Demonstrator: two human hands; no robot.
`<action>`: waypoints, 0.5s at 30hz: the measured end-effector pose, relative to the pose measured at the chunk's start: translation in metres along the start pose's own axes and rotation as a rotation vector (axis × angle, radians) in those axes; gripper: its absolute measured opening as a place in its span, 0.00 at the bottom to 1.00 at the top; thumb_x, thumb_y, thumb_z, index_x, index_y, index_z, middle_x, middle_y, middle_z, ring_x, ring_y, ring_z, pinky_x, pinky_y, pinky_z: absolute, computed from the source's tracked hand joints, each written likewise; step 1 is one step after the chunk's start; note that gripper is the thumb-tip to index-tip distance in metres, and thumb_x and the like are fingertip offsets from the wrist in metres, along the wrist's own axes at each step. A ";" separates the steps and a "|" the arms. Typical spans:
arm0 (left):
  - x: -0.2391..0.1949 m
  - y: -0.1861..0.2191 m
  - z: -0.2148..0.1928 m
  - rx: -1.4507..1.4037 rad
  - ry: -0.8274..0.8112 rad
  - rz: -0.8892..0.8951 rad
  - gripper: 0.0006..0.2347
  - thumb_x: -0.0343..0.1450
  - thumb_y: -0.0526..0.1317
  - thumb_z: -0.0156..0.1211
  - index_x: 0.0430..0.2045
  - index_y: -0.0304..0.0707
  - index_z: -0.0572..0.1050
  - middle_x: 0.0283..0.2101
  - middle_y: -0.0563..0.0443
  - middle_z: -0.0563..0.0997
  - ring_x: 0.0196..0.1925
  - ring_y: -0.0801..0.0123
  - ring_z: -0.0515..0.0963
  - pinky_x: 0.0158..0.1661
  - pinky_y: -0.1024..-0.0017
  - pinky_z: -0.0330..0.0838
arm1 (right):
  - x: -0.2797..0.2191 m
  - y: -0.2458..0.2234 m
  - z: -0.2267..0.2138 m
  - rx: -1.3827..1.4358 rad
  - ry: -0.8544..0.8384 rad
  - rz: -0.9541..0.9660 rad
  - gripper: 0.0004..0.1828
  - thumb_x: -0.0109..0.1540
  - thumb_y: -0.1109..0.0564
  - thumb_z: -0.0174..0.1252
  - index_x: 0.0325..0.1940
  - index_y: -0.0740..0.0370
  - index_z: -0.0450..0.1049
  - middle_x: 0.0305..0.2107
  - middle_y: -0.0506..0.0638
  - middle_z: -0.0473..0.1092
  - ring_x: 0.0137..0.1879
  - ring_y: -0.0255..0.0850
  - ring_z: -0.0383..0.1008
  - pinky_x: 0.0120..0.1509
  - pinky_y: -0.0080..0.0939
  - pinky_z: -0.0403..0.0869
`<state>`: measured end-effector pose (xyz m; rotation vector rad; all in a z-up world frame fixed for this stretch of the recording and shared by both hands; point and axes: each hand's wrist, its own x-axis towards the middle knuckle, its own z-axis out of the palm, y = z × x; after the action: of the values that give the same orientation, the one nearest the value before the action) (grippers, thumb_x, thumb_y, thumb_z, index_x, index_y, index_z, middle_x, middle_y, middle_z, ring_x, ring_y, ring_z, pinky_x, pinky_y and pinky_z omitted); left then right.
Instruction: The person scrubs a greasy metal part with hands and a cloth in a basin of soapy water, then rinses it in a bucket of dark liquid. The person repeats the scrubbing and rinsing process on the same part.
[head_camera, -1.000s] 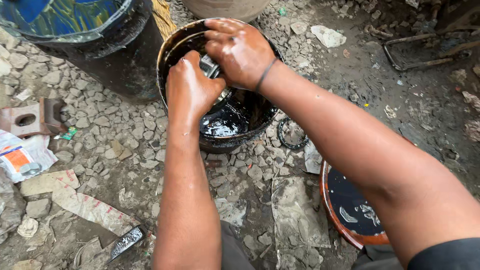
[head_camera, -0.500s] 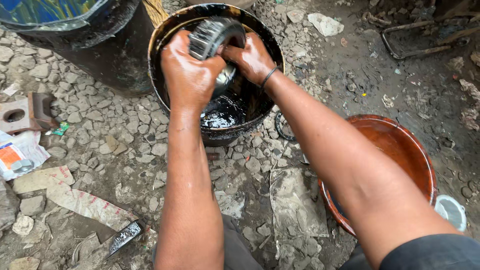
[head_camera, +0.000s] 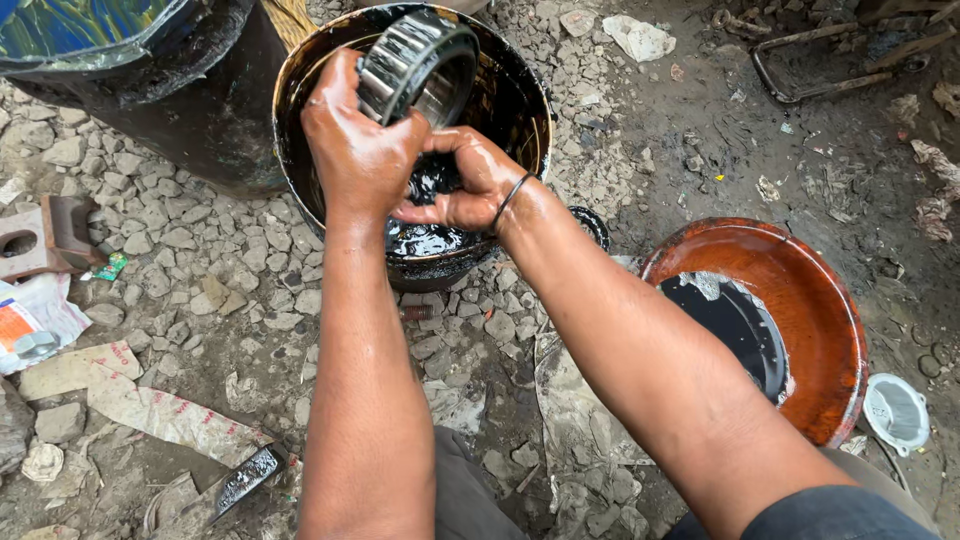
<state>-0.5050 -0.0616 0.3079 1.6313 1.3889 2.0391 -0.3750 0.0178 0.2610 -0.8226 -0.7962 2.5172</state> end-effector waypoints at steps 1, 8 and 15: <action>0.000 0.002 0.002 0.040 0.000 0.013 0.09 0.63 0.28 0.66 0.33 0.31 0.74 0.33 0.51 0.84 0.33 0.73 0.85 0.37 0.72 0.79 | -0.004 -0.002 -0.001 -0.002 -0.014 0.021 0.16 0.66 0.55 0.50 0.54 0.67 0.69 0.43 0.60 0.72 0.47 0.55 0.78 0.53 0.63 0.82; -0.005 0.000 0.009 0.242 0.018 -0.061 0.08 0.61 0.30 0.64 0.25 0.32 0.68 0.24 0.48 0.79 0.24 0.66 0.80 0.32 0.66 0.75 | -0.029 -0.006 -0.004 -1.187 0.336 -0.212 0.21 0.70 0.48 0.53 0.36 0.69 0.77 0.25 0.58 0.74 0.33 0.51 0.79 0.41 0.54 0.78; -0.010 0.001 0.007 0.269 0.065 -0.172 0.09 0.61 0.30 0.64 0.23 0.32 0.68 0.21 0.48 0.77 0.21 0.66 0.76 0.29 0.66 0.72 | -0.063 0.031 -0.026 -1.945 0.384 -1.592 0.15 0.75 0.55 0.49 0.40 0.65 0.75 0.34 0.57 0.76 0.37 0.53 0.76 0.42 0.55 0.74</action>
<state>-0.4946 -0.0645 0.3011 1.4883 1.8251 1.8909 -0.3159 -0.0267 0.2508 -0.4588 -2.2206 -0.2426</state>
